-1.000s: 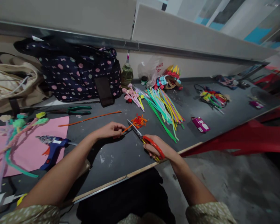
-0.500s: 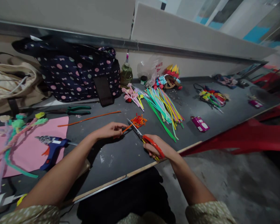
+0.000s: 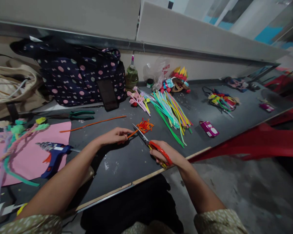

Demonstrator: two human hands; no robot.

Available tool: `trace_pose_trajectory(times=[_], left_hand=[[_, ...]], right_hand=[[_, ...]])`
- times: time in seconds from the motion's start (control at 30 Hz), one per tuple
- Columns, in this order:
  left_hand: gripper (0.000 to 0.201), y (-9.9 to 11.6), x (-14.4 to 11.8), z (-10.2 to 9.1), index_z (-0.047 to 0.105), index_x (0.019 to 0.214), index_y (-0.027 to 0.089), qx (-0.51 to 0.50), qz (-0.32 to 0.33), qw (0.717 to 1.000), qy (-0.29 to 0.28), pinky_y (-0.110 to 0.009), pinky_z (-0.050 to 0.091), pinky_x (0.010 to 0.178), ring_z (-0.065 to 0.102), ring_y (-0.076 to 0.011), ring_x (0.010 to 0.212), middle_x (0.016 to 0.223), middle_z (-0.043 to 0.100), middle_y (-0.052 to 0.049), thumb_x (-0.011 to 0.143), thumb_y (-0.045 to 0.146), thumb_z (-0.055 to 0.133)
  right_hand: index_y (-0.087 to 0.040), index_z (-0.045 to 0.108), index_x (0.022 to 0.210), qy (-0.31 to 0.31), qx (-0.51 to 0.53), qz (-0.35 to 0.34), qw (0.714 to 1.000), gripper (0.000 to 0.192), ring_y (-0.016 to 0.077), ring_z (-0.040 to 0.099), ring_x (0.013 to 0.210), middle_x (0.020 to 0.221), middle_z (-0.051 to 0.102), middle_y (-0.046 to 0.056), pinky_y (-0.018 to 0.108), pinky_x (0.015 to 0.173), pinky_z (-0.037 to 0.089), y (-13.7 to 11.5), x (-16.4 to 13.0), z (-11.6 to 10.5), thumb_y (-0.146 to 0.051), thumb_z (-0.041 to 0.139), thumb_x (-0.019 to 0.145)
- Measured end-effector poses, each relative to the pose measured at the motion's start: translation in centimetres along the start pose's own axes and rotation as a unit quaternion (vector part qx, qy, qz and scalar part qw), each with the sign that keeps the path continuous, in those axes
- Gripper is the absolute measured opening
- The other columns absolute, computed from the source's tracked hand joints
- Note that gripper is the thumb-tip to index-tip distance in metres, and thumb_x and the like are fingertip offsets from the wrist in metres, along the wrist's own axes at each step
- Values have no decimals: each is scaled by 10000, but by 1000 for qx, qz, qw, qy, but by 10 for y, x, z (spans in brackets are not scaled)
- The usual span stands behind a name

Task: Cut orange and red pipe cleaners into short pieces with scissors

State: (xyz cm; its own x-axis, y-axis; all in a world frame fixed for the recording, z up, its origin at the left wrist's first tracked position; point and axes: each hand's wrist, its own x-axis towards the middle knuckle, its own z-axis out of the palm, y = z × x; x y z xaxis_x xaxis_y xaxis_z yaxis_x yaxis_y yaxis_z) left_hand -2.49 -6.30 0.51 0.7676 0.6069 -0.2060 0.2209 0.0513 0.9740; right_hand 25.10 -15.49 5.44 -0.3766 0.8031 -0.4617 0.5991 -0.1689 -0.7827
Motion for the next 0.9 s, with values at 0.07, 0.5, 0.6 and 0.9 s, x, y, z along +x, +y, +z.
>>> trace_pose_trajectory(times=[0.07, 0.5, 0.6, 0.9], left_hand=[[521, 0, 0, 0, 568, 1347, 125, -4, 0, 1000, -1, -159, 303, 461, 389, -66, 513, 645, 490, 24, 846, 269, 555], [513, 2, 0, 1, 567, 1339, 124, -8, -12, 1000, -14, -157, 276, 449, 373, -69, 512, 638, 479, 23, 846, 258, 534], [502, 4, -1, 2, 576, 1329, 127, -8, -8, 1000, -13, -155, 276, 450, 374, -67, 511, 638, 479, 24, 846, 256, 533], [557, 7, 0, 2, 541, 1372, 136, -2, -2, 1000, 2, -163, 293, 461, 388, -71, 522, 637, 482, 32, 828, 253, 562]], right_hand=[[-211, 459, 853, -3, -3, -3, 1000, 85, 100, 529, 414, 546, 518, -61, 165, 385, 404, 0, 0, 0, -283, 503, 854], [-197, 491, 820, 3, -69, -66, 995, 77, 115, 597, 556, 688, 625, -1, 172, 498, 425, 7, 3, 0, -256, 528, 855], [-200, 496, 856, -5, -46, -38, 998, 81, 103, 573, 496, 675, 627, -9, 169, 461, 418, 8, 3, 1, -278, 517, 863], [-204, 484, 855, -6, 0, -9, 1000, 79, 102, 561, 469, 602, 570, -31, 157, 420, 417, 2, 1, 2, -276, 517, 857]])
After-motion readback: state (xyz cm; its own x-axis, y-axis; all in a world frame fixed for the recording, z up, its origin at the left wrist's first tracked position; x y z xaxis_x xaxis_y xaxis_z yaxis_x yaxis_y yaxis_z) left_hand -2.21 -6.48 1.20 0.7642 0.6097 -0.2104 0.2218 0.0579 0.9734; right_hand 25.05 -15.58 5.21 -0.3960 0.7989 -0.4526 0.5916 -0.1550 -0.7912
